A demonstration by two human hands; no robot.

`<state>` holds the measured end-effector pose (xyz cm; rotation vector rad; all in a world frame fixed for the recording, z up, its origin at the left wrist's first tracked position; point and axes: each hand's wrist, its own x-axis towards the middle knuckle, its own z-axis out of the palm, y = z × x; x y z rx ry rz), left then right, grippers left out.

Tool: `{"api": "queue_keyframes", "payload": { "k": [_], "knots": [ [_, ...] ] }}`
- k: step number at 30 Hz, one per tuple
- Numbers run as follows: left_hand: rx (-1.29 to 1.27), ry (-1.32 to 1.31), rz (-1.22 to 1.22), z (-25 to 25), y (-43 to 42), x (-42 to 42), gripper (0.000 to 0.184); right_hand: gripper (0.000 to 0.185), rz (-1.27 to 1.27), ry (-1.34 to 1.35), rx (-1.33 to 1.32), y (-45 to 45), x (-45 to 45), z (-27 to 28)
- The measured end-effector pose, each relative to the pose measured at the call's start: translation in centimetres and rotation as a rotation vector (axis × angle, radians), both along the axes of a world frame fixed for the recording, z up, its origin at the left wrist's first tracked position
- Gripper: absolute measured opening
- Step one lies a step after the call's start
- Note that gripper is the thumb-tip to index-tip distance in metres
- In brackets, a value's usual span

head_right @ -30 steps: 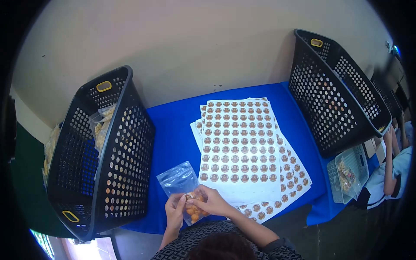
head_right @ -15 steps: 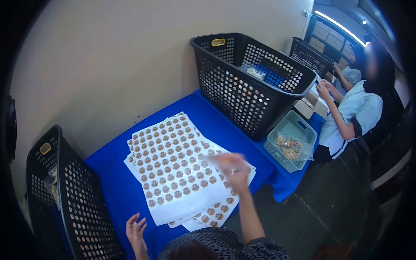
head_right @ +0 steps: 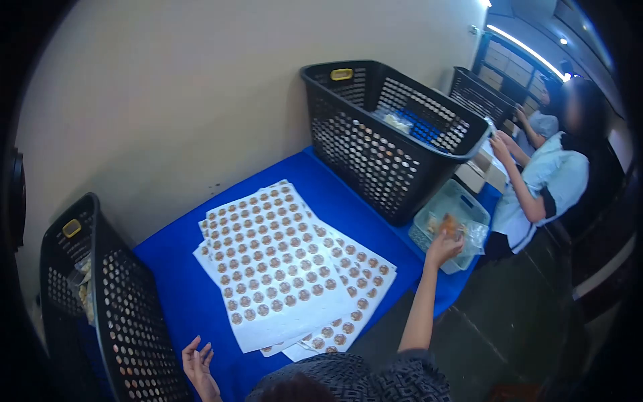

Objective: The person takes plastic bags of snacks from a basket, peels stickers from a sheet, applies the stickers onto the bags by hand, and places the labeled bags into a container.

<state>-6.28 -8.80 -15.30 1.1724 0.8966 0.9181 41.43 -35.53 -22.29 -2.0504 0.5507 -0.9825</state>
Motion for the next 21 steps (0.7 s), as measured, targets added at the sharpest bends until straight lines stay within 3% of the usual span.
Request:
{"api": "queue_keyframes", "payload": {
  "k": [2,4,6,8,10,11,13,16,18,20,21],
  "knots": [
    [0.048,-0.012,0.092,0.8,-0.3,-0.4,0.024,0.052,0.35,-0.207,0.071,4.1,-3.2,-0.7],
    [0.105,0.027,0.115,0.1,-0.4,-1.3,0.024,0.052,0.629,-0.137,0.258,9.6,-7.0,-2.0],
    [0.178,-0.033,0.093,1.3,-0.6,-1.9,0.021,0.051,0.949,0.019,0.243,15.5,-12.1,-1.8],
    [0.226,-0.135,0.013,2.8,-1.2,-2.9,0.017,0.049,1.332,0.136,0.248,21.2,-18.4,0.1],
    [0.318,-0.136,-0.007,4.8,-2.4,-3.8,0.017,0.042,1.744,0.087,0.258,25.7,-23.9,4.1],
    [0.336,-0.121,0.067,5.6,-3.0,-4.7,0.017,0.042,1.902,-0.014,0.312,27.9,-27.0,6.6],
    [0.592,-0.052,-0.042,7.1,-4.2,-5.9,0.022,0.039,2.212,-0.294,0.259,30.3,-33.0,12.5],
    [0.622,-0.046,0.034,10.9,-7.2,-7.4,0.022,0.045,2.705,-0.689,0.237,32.0,-40.9,17.2],
    [0.55,-0.13,0.204,12.0,-9.0,-7.3,0.021,0.035,2.814,-0.938,-0.004,31.2,-44.9,18.5],
    [0.669,-0.207,0.295,12.6,-9.9,-9.0,0.022,0.03,2.9,-0.924,-0.183,30.5,-46.9,17.4],
    [0.868,-0.219,0.281,11.7,-9.5,-10.6,0.021,0.03,2.916,-0.944,-0.183,30.3,-46.9,17.4]
  ]
}}
